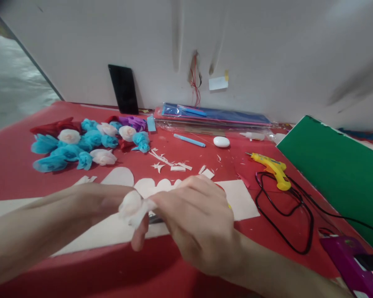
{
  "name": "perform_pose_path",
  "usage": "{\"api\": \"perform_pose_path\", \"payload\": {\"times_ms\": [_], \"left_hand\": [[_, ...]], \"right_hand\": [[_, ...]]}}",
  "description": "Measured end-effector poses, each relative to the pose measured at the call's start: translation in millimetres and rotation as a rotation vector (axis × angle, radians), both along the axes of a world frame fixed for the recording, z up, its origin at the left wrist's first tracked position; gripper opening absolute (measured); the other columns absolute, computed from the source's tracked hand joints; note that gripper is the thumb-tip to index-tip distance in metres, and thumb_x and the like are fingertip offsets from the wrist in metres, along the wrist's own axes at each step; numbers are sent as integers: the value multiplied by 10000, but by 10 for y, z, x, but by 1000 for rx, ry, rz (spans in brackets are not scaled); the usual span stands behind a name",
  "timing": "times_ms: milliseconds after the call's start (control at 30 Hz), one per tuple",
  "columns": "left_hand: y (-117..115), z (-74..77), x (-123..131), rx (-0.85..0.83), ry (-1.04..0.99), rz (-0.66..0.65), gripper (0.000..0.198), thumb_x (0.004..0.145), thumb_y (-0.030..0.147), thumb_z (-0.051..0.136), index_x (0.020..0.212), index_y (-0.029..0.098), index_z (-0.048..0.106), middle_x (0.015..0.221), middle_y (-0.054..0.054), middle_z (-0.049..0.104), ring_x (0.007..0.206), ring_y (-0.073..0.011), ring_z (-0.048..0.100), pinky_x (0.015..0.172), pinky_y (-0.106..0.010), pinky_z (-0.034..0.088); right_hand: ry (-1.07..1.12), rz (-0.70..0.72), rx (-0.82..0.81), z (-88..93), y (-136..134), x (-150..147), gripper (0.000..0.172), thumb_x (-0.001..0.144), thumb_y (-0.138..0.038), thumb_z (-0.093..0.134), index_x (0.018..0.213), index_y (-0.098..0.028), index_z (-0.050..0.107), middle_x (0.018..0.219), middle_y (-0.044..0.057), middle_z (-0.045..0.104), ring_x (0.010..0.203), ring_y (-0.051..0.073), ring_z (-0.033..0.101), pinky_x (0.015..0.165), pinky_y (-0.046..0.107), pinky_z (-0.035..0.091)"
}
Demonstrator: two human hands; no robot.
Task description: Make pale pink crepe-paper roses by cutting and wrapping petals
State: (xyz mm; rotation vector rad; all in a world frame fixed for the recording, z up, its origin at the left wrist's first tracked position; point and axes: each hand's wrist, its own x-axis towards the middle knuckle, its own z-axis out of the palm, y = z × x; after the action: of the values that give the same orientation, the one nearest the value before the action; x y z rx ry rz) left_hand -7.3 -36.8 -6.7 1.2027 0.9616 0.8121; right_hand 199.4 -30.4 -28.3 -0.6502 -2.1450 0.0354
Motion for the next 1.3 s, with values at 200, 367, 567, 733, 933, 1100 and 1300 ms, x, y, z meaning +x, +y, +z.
{"api": "perform_pose_path", "payload": {"times_ms": [200, 367, 567, 733, 933, 1100, 1300], "left_hand": [[59, -75, 49, -138, -173, -166, 317, 870, 332, 466, 809, 266, 770, 857, 13, 778, 1001, -212, 704, 979, -268, 508], [18, -156, 104, -226, -387, -140, 319, 896, 222, 469, 779, 250, 764, 908, 2, 753, 1029, -213, 663, 1002, -270, 502], [-55, -202, 151, -294, -629, -162, 298, 979, 174, 449, 915, 178, 740, 957, -20, 714, 1012, -167, 645, 961, -233, 520], [-86, -191, 156, -256, -660, -159, 344, 975, 111, 409, 915, 136, 746, 944, -40, 687, 1045, -173, 619, 917, -198, 527], [-111, -193, 159, -290, -729, -148, 277, 969, 140, 487, 929, 130, 761, 910, -14, 720, 908, -125, 620, 895, -180, 548], [-132, -209, 178, -348, -674, -127, 178, 953, 214, 604, 913, 183, 774, 900, 22, 740, 909, -107, 635, 888, -158, 521], [-141, -209, 185, -384, -593, -94, 87, 892, 216, 695, 833, 202, 758, 826, 40, 728, 842, -92, 613, 820, -158, 488]], "right_hand": [[283, -12, -317, -102, 43, -132, 264, 921, -95, 583, 676, -183, 630, 565, -39, 634, 507, 90, 570, 502, 167, 486], [265, 21, -166, -194, 53, -75, 167, 920, -89, 589, 804, -159, 687, 695, 18, 711, 605, 118, 626, 594, 218, 536], [-27, -38, 141, -170, 83, 70, 151, 868, -40, 626, 952, -127, 716, 849, 97, 791, 726, 174, 720, 628, 268, 592], [-62, -28, 190, -138, 95, 101, 151, 893, -41, 593, 954, -120, 706, 844, 101, 802, 734, 166, 738, 644, 265, 610], [-116, -17, 262, -128, 106, 99, 154, 954, -92, 562, 944, -122, 713, 809, 81, 807, 740, 157, 746, 640, 248, 604], [-107, -10, 261, -137, 103, 85, 152, 947, -96, 573, 936, -121, 722, 807, 76, 806, 744, 154, 743, 652, 245, 603], [-132, 34, 306, -158, 113, 127, 126, 951, -138, 600, 961, -115, 723, 816, 70, 804, 757, 159, 732, 684, 277, 584]]}}
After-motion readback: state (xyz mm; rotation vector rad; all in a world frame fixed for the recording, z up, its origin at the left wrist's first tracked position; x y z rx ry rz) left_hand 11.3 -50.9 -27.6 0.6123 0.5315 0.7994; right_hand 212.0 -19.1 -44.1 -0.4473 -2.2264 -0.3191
